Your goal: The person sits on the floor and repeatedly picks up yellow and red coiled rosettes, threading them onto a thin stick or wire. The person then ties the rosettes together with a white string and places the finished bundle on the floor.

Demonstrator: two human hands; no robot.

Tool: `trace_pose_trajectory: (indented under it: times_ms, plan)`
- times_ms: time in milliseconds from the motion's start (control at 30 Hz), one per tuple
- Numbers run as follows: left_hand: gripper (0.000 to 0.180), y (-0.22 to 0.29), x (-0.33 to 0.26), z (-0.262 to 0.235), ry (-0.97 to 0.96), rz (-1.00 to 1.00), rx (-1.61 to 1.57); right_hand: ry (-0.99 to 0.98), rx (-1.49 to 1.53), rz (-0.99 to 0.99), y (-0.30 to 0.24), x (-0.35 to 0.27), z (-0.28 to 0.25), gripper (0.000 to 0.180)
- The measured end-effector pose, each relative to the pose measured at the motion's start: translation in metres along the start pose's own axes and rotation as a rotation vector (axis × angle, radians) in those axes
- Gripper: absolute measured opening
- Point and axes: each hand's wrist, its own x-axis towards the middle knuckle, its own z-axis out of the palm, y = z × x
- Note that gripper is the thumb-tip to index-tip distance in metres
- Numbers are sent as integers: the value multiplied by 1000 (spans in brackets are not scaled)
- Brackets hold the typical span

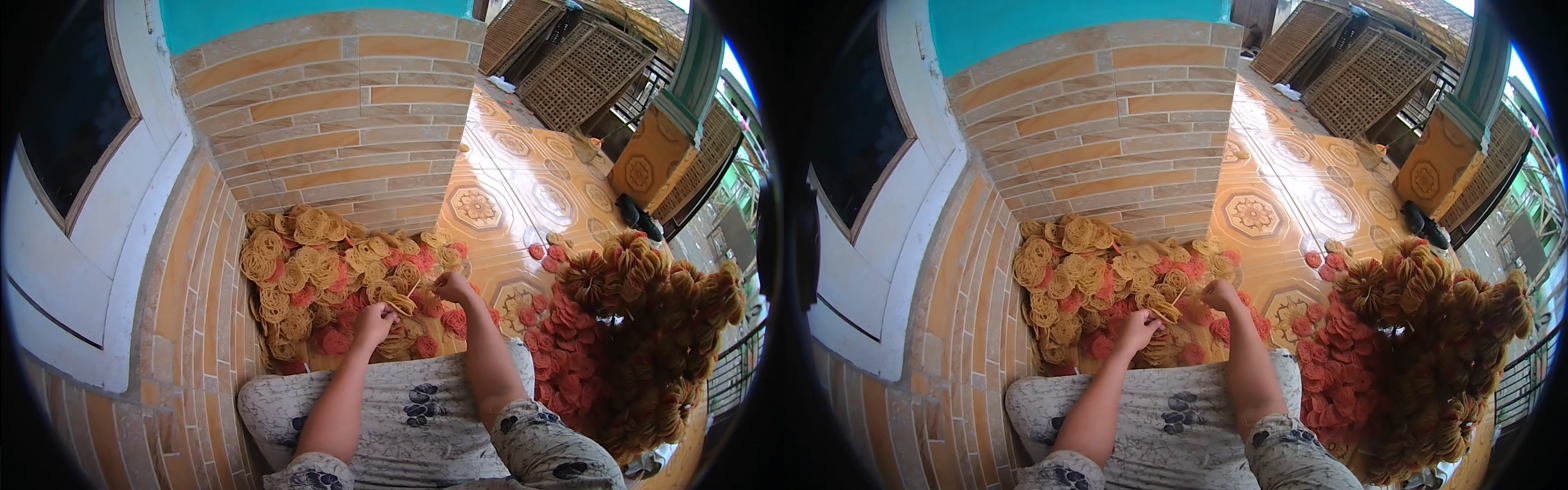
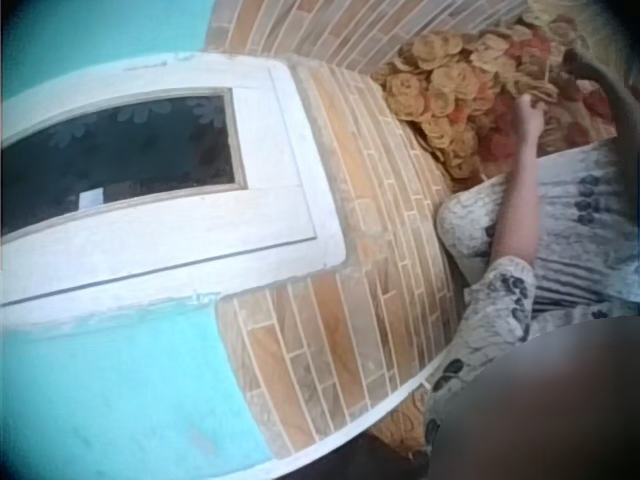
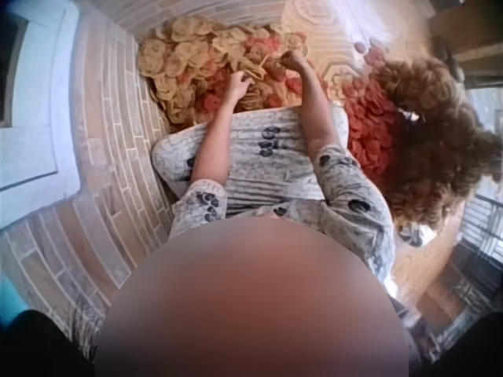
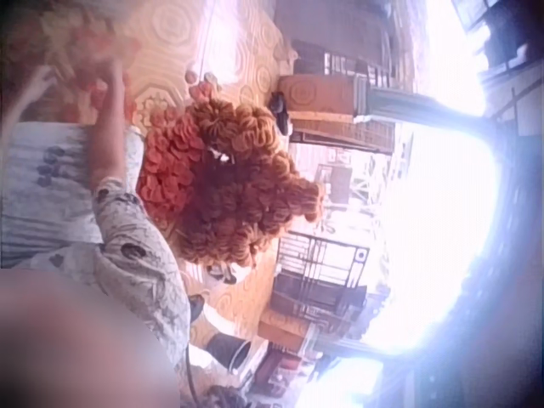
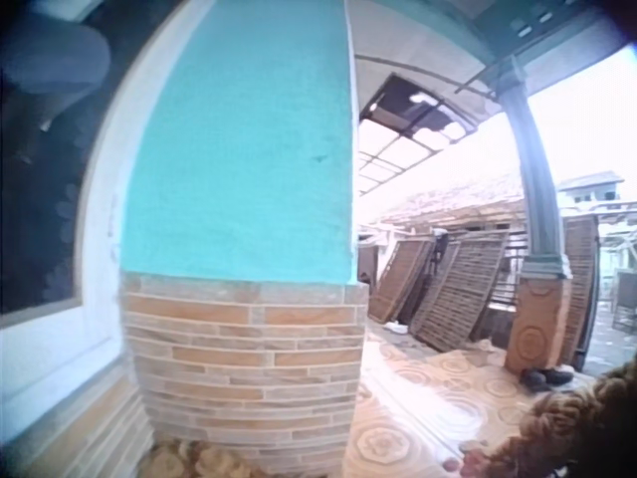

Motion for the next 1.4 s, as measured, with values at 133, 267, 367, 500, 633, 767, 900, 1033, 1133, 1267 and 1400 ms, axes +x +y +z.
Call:
trace_pose_trajectory:
  times_ms: [133,267,367,500,633,767,900,1033,1133,1267,1400]
  plan:
    - [18,-2,3,2,-17,-4,-37,38,442,-60,-20,-7,-17,28]
    - [18,-7,6,4,22,30,-27,47,456,-127,-44,-18,-16,18]
    - [17,-9,8,5,37,47,-27,75,451,-200,-56,-20,-12,19]
    - [16,-12,8,7,14,10,-191,140,407,-309,-60,-20,-11,22]
    - [15,-16,12,8,107,-10,-301,-145,262,-325,-61,-9,-11,27]
    - [14,-19,12,4,234,22,-263,414,36,-404,-77,20,17,28]
    - [14,-18,11,0,264,17,-268,667,-261,-550,-83,30,56,34]
    - [13,-18,12,1,210,-10,-286,485,-226,-311,-64,29,48,31]
    - [13,-19,14,5,171,5,-296,339,137,-54,-49,29,32,32]
    - [12,-21,16,8,134,26,-309,117,350,-135,-38,24,19,38]
    - [11,-23,16,10,140,31,-299,194,246,-251,-44,14,16,36]
